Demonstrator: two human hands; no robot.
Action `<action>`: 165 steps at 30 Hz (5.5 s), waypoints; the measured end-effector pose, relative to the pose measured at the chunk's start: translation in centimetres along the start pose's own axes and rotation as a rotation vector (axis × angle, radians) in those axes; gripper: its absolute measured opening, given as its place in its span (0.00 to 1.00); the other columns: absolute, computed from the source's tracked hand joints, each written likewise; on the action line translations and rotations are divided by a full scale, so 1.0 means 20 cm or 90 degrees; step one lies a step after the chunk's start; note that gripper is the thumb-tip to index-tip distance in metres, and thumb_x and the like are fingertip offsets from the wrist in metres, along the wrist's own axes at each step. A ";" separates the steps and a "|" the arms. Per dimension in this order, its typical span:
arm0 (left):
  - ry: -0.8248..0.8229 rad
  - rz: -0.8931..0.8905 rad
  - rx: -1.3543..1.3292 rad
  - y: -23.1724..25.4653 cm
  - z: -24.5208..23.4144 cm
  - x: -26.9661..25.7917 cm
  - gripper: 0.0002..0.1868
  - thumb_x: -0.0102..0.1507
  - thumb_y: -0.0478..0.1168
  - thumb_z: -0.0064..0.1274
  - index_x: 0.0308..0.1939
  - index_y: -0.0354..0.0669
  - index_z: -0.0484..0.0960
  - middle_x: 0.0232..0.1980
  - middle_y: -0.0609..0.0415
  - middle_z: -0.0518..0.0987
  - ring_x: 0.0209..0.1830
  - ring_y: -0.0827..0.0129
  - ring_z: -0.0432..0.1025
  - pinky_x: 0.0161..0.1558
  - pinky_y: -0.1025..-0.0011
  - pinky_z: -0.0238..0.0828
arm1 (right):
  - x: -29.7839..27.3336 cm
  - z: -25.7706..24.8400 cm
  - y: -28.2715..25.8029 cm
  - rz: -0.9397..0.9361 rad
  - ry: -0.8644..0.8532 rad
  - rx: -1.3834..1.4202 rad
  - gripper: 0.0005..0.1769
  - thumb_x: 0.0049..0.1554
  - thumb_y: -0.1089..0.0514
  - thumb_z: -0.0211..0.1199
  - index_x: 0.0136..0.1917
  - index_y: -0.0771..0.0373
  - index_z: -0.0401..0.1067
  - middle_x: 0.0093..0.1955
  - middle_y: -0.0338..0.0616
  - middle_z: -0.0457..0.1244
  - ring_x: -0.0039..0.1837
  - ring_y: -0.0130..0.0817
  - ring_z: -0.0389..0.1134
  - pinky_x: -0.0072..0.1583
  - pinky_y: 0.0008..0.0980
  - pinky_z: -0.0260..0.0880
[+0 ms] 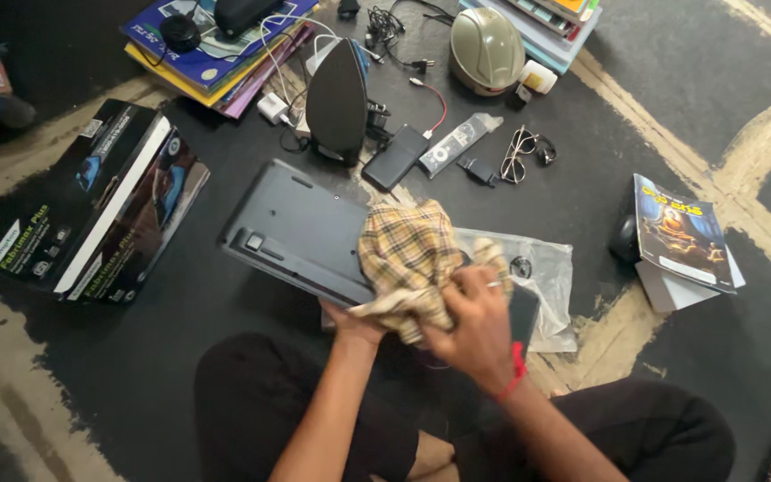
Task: The person sits on the floor and cleans a black computer keyboard using a plaid cloth. They wipe the top surface, flip the keyboard to clean the underside, and then place it back on the floor.
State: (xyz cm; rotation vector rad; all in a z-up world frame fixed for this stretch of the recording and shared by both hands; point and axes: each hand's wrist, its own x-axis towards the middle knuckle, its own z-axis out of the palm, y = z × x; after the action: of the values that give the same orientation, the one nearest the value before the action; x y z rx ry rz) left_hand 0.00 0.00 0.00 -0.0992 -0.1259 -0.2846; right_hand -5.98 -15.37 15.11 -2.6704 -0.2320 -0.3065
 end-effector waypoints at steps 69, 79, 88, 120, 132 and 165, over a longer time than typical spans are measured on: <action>0.261 0.183 0.052 0.12 0.14 0.06 0.35 0.67 0.62 0.33 0.66 0.42 0.73 0.67 0.47 0.74 0.66 0.49 0.69 0.66 0.51 0.66 | 0.12 0.16 0.28 0.109 0.076 -0.071 0.38 0.44 0.43 0.74 0.64 0.61 0.72 0.53 0.57 0.64 0.58 0.56 0.64 0.57 0.50 0.65; 0.253 0.192 0.063 0.11 0.12 0.06 0.33 0.67 0.63 0.35 0.64 0.45 0.75 0.65 0.52 0.75 0.66 0.51 0.67 0.68 0.49 0.61 | 0.04 0.26 0.59 0.253 0.192 0.187 0.37 0.43 0.51 0.78 0.62 0.65 0.70 0.58 0.60 0.68 0.60 0.53 0.69 0.60 0.43 0.67; 0.251 0.202 0.076 0.12 0.27 0.08 0.40 0.65 0.69 0.36 0.69 0.46 0.71 0.70 0.52 0.71 0.69 0.52 0.64 0.70 0.51 0.57 | 0.06 0.29 0.61 0.376 0.202 0.278 0.12 0.55 0.59 0.69 0.49 0.68 0.74 0.45 0.50 0.71 0.48 0.38 0.72 0.53 0.35 0.70; 0.341 -0.009 0.009 -0.03 0.06 0.01 0.32 0.64 0.64 0.39 0.62 0.48 0.78 0.65 0.52 0.77 0.66 0.53 0.68 0.68 0.49 0.61 | 0.04 -0.08 0.27 0.235 0.125 -0.107 0.23 0.52 0.53 0.69 0.58 0.66 0.73 0.50 0.59 0.69 0.51 0.61 0.70 0.51 0.50 0.70; 0.248 0.035 0.008 0.00 -0.08 0.02 0.28 0.68 0.61 0.43 0.64 0.48 0.76 0.65 0.53 0.77 0.67 0.54 0.69 0.69 0.48 0.63 | -0.03 -0.39 0.32 0.084 0.378 0.275 0.21 0.60 0.61 0.66 0.65 0.67 0.68 0.57 0.42 0.64 0.57 0.26 0.66 0.58 0.26 0.69; 0.186 -0.111 -0.036 -0.16 -0.01 -0.04 0.41 0.62 0.69 0.32 0.66 0.46 0.72 0.66 0.47 0.76 0.62 0.49 0.72 0.63 0.50 0.68 | 0.00 -0.26 -0.05 0.110 0.251 1.130 0.23 0.55 0.71 0.58 0.63 0.57 0.69 0.61 0.50 0.66 0.59 0.39 0.72 0.59 0.40 0.76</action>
State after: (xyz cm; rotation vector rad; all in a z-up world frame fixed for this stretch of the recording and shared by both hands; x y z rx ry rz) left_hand -1.58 -2.85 -0.01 -0.1019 0.1645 -0.4732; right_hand -7.09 -16.76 20.01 -0.8446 -0.0559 -0.3134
